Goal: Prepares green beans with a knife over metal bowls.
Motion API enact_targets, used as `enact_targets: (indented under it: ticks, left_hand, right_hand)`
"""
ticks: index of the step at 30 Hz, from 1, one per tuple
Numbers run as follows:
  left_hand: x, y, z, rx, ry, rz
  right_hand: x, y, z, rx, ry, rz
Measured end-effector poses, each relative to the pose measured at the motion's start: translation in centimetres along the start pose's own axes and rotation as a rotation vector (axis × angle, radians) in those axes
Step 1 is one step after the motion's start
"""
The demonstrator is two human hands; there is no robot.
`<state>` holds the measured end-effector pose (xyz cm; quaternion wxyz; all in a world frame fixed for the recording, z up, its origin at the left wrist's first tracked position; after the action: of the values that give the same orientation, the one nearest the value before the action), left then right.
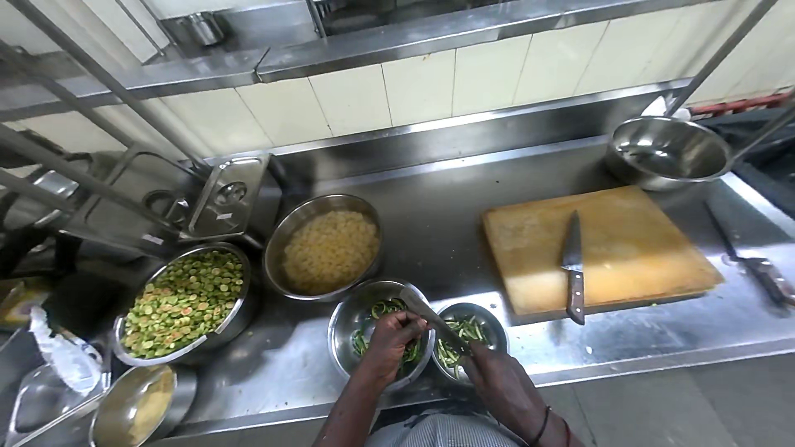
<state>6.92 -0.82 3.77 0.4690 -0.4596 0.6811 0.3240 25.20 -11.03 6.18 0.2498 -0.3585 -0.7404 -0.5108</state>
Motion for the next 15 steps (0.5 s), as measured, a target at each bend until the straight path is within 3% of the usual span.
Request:
enact_targets:
  ticks: [5,15]
  left_hand:
    - [0.3,-1.1,0.0,0.047,0.069,-0.086]
    - [1.3,-3.2,-0.8,0.144,0.160,-0.273]
  right_hand:
    - [0.3,-0.2,0.2,0.060,-0.029,0.043]
    - [0.2,-0.9,0.5,0.008,-0.024,0.082]
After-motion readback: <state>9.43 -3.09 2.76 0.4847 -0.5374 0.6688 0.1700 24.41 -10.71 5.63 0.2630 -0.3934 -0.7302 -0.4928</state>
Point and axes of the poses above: each hand's wrist, its own z-axis towards the middle knuckle, its own y-axis out of the back of the hand, x = y × z, the point moved 4 cm from there along z, towards the middle knuckle, and after that the axes turned 14 degrees about z, right-handed, at the moved point
